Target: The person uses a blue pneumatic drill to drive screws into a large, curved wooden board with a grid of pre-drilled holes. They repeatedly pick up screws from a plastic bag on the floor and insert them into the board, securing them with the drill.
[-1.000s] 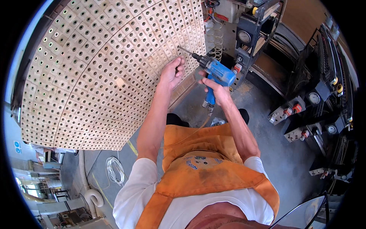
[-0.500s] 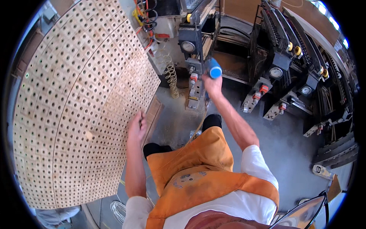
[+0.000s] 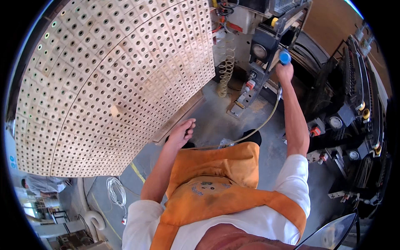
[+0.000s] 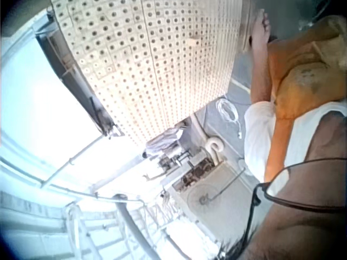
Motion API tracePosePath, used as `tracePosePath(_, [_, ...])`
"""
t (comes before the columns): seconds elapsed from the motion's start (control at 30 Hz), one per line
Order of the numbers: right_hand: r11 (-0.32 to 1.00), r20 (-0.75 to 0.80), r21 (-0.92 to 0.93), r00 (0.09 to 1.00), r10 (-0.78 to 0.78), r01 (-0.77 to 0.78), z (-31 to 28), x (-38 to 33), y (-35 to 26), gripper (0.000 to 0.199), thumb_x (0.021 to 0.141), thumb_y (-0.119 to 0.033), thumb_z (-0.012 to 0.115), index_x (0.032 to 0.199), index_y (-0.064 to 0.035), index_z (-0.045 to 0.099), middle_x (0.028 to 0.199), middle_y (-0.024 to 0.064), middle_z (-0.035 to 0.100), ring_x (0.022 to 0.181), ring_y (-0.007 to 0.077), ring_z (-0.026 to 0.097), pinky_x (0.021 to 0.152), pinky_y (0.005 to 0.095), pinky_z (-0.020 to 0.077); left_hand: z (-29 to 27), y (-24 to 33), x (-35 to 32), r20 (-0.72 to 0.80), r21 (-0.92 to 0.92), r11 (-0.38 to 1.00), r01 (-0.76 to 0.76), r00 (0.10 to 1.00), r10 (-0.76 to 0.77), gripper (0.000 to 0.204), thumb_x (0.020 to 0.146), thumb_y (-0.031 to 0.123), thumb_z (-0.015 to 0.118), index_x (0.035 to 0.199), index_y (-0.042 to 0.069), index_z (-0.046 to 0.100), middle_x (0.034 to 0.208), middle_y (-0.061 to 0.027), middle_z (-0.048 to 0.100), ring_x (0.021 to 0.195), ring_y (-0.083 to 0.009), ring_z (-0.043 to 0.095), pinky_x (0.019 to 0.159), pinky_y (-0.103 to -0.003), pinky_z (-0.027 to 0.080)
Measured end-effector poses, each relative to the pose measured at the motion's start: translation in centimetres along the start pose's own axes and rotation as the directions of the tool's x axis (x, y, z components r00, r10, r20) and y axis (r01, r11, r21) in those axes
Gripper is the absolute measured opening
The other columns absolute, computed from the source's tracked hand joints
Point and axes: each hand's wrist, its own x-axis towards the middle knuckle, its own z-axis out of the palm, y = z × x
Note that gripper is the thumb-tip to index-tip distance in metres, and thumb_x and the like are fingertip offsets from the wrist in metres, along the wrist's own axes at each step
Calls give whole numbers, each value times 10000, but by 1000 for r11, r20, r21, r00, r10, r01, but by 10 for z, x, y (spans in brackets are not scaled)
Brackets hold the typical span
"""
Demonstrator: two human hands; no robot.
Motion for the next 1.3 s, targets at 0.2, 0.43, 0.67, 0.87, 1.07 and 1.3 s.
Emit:
tracePosePath(0.2, [446,269,872,959,-93,-202,-49,-158,-10,181,840,-68,608,1020,-59,593,973,71,655,928,194,634,639,295,456,20,23,20,26,58,996,-61,998,60,204,977,193,496,1067,19,552,848,6,528,590,-36,404,424,-151,312])
tracePosePath(0.43, [416,467,842,850,-243,-344,-41,-269,-18,212,818,-46,628,1027,-36,592,951,84,656,813,159,623,594,264,455,62,89,26,77,25,972,-235,969,233,196,980,157,477,1087,7,545,843,4,531,593,-40,409,418,-149,309])
tracePosePath(0.67, [277,622,778,629,-466,-564,-50,-302,-43,391,827,-61,640,1202,-13,540,1155,140,620,1098,249,607,656,270,477,65,126,21,190,-135,946,-294,930,315,244,976,205,507,1130,16,521,864,-3,536,570,-33,416,410,-143,312])
tracePosePath(0.87, [283,658,741,573,-488,-609,-40,-301,-37,362,832,-67,651,1174,-7,548,1110,145,633,1067,250,618,646,278,489,84,133,6,296,-65,957,-281,911,288,259,971,255,527,1090,26,547,794,13,528,538,-19,397,400,-142,298])
tracePosePath(1.07, [235,673,717,565,-477,-656,-37,-295,-29,329,837,-73,653,1144,-9,554,1071,132,642,1044,248,625,625,276,484,92,133,8,319,96,951,-295,914,251,271,968,247,535,1064,-5,560,770,14,488,528,-23,369,398,-149,275])
tracePosePath(1.3, [439,610,789,635,-475,-430,-35,-297,-37,344,859,-130,667,1174,-29,573,1111,109,644,1039,216,624,642,268,483,96,136,18,217,281,915,-290,948,234,260,959,255,552,1018,2,564,750,11,491,506,-27,358,388,-158,261])
